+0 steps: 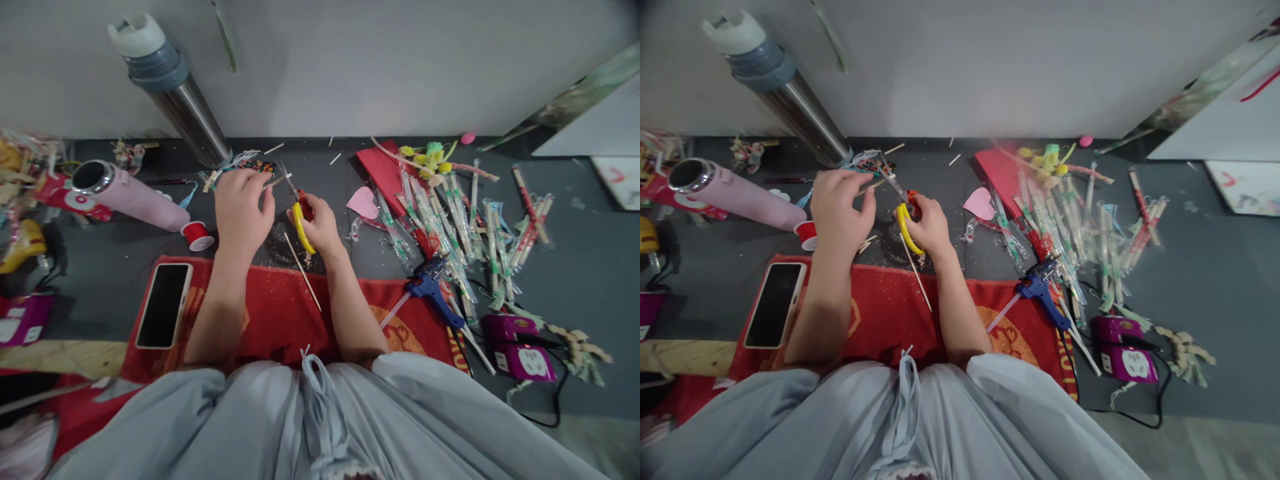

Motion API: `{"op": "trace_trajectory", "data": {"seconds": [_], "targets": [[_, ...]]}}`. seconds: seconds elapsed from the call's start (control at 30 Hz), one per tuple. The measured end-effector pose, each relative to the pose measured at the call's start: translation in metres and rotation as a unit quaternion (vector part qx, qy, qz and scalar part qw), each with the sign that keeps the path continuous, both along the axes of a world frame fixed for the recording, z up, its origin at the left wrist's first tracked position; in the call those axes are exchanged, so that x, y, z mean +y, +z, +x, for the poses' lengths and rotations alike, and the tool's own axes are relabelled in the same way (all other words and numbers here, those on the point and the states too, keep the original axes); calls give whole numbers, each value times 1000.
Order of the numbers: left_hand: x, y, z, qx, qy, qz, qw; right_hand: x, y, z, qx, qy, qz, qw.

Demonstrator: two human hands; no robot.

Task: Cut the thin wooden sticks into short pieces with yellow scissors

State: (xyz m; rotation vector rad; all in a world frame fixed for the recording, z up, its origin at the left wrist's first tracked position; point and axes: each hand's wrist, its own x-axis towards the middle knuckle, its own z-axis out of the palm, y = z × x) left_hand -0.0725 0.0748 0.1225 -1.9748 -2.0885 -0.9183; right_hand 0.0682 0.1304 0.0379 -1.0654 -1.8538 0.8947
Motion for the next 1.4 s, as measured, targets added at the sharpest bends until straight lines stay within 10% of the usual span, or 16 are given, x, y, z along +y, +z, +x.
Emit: {"op": "trace_trajectory", "data": {"seconds": [1.4], "targets": [[12, -21, -28, -16, -9, 18, 1000, -11, 3, -10, -88, 56, 67, 992]]}}
